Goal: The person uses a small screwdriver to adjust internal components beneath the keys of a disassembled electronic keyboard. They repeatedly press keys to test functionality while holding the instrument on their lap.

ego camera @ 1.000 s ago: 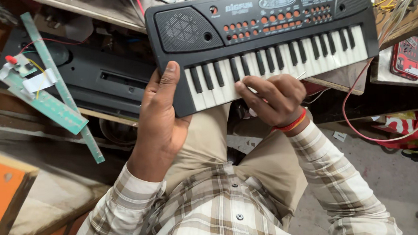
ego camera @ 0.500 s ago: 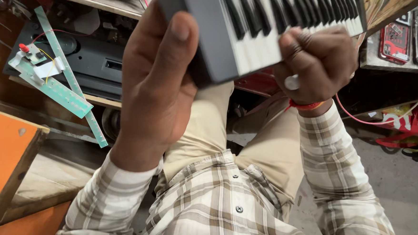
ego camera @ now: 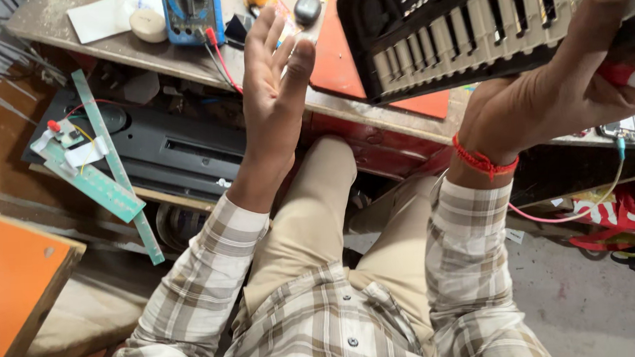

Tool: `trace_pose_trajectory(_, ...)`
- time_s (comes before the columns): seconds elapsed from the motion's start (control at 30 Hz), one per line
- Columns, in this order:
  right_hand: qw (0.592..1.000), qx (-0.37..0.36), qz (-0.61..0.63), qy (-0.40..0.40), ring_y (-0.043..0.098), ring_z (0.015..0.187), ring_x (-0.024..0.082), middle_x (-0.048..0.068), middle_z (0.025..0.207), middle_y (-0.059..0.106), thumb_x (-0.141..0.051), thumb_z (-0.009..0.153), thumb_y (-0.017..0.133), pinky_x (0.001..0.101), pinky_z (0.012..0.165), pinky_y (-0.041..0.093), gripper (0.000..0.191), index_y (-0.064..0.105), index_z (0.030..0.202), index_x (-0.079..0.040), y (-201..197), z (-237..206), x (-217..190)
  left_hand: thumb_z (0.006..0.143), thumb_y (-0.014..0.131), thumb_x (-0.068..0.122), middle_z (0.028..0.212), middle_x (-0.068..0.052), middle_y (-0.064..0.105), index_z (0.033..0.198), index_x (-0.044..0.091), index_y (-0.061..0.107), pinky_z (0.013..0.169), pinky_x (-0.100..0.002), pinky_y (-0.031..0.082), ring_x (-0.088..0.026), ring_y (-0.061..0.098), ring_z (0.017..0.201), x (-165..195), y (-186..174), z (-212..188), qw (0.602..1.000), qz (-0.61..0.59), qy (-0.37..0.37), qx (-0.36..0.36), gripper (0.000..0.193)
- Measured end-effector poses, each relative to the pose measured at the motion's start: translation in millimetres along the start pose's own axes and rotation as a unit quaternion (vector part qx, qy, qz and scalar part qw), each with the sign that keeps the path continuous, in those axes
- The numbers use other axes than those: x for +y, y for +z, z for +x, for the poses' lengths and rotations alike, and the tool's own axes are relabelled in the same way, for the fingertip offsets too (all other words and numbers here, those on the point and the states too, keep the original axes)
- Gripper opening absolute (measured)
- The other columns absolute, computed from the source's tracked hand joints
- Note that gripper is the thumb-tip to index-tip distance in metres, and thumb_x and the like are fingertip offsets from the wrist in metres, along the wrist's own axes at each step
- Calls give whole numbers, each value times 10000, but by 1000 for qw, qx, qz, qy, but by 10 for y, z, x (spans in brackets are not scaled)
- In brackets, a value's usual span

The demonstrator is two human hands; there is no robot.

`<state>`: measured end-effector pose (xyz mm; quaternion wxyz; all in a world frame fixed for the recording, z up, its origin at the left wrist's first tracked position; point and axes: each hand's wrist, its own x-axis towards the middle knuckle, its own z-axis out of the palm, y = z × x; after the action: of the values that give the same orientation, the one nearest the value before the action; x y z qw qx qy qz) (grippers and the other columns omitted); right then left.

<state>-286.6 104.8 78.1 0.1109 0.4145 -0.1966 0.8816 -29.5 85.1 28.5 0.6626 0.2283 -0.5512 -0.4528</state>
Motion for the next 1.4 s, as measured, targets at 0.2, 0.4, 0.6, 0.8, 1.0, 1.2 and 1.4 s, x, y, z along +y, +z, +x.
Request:
trace_pose_trajectory(0.2, 987, 10, 85, 137, 657, 1147, 163, 59, 1201, 640, -155, 1006, 780, 324, 1076, 565, 356, 575, 1258, -10, 68, -118, 108, 975, 718, 429, 1582, -231, 389, 1594, -17, 227, 1200, -414, 386, -293, 406, 1490, -486, -102, 19, 986, 4, -140, 85, 907)
trace_pose_trajectory(0.4, 909, -5, 169, 382, 641, 1184, 198, 75, 1221, 646, -203, 1097, 670, 371, 1068, 547, 264, 605, 1275, -19, 96, -440, 284, 1032, 678, 120, 1283, -102, 655, 1423, -18, 514, 1034, -355, 527, -181, 649, 1136, -569, -388, -199, 943, -249, -171, 139, 446)
trace_pose_trajectory(0.6, 800, 110, 173, 564, 690, 1160, 257, 116, 1266, 681, -150, 980, 679, 440, 1071, 589, 348, 608, 1292, -14, -52, -783, 391, 998, 637, 69, 1243, -68, 674, 1364, 17, 557, 990, -315, 552, -137, 669, 1090, -532, -629, -321, 941, -177, -222, 182, 378)
trace_pose_trajectory(0.8, 740, 155, 92, 648, 711, 1088, 234, 111, 1230, 719, -136, 982, 723, 424, 1012, 599, 327, 635, 1278, -28, -439, -964, 464, 1013, 639, 98, 1200, -80, 700, 1315, -22, 587, 931, -306, 560, -129, 680, 1032, -542, -742, -439, 931, -130, -281, 193, 329)
trace_pose_trajectory(1.0, 758, 74, 41, 647, 608, 683, 81, -29, 887, 657, -71, 1050, 740, 260, 592, 508, 105, 647, 1096, -88, -772, -1050, 277, 939, 679, 58, 1116, -85, 716, 1241, -10, 604, 887, -327, 575, -145, 696, 967, -535, -791, -677, 894, -138, -379, 195, 319)
trace_pose_trajectory(1.2, 752, 68, -96, 649, 427, 552, 18, -82, 790, 564, -44, 964, 731, 177, 464, 332, 170, 622, 1053, -140, -685, -998, 300, 905, 709, 14, 1107, -115, 719, 1235, -8, 596, 912, -340, 584, -161, 706, 975, -586, -750, -803, 887, -156, -391, 192, 349)
trace_pose_trajectory(1.4, 757, -21, -122, 642, 399, 526, 24, -70, 778, 542, -89, 988, 741, 183, 446, 293, 167, 581, 1023, -119, -753, -931, 418, 910, 669, 11, 1128, -108, 712, 1249, 2, 578, 915, -334, 587, -154, 707, 998, -629, -695, -699, 884, -161, -386, 208, 352)
